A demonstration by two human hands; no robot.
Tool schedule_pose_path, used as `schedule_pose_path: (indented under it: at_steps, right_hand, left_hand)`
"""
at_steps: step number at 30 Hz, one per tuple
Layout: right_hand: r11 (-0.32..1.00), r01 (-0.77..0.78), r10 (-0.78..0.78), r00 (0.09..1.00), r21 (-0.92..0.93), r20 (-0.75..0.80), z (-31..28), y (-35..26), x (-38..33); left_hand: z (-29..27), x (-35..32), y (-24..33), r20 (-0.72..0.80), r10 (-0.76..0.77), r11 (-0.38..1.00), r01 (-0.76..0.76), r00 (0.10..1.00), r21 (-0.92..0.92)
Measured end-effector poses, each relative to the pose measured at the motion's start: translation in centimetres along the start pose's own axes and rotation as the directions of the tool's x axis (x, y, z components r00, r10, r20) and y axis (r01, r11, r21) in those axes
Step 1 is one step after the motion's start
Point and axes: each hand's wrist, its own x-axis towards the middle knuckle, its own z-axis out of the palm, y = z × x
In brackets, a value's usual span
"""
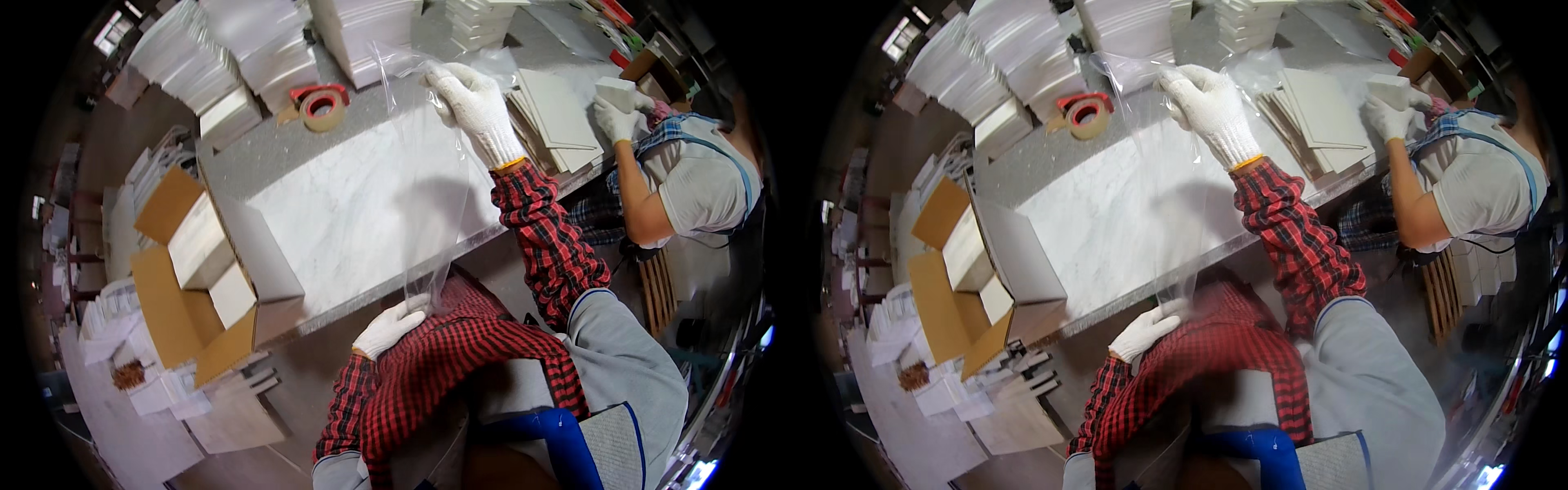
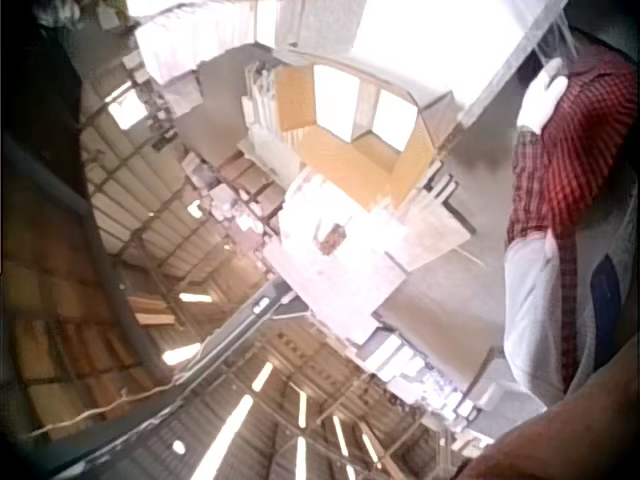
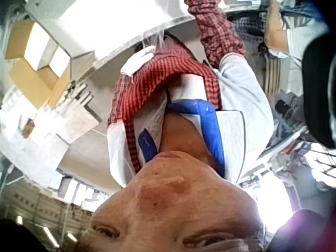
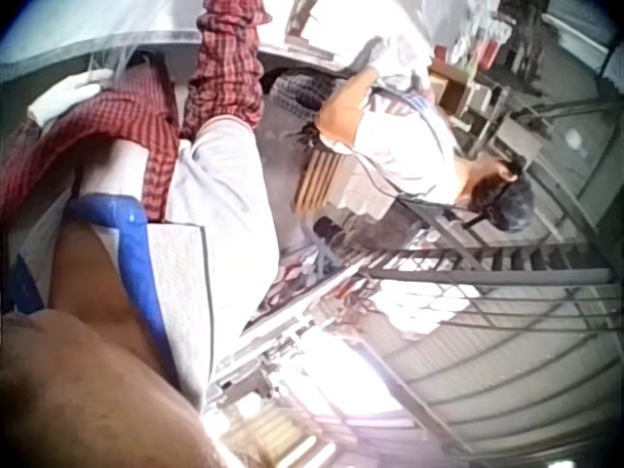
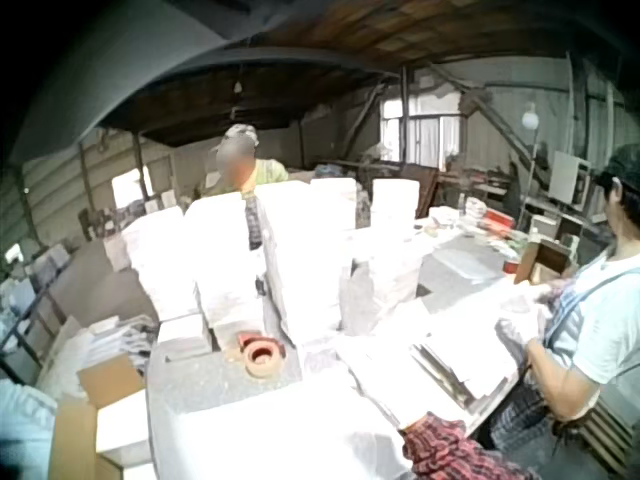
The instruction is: The person repeatedly picks up white rectangular blocks, wraps them in clear plastic bags, and places them into a cardboard box. The process is repeated continuously with new items from a nearby stack.
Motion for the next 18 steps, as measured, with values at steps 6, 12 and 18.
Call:
schedule_pose_path:
  at_steps: [6,12,18]
  right_hand:
    - [0.980,-0.023,0.038,0.997,-0.198,0.073,3.0,6.7,-4.4]
    - [0.970,-0.067,0.140,0.938,-0.233,0.316,1.8,10.8,-8.5]
    - [0.998,-0.055,0.061,0.894,-0.026,0.443,1.7,14.9,-10.4]
  left_hand:
    - [1.0,-1.2,-11.0,-0.478,0.084,0.440,0.398,0.875,0.805]
    - [0.7,-6.5,2.8,-0.581,0.131,0.692,0.345,0.803,0.634]
    - [-0.1,1.9,7.2,-0.613,0.516,0.787,-0.048,0.599,0.615]
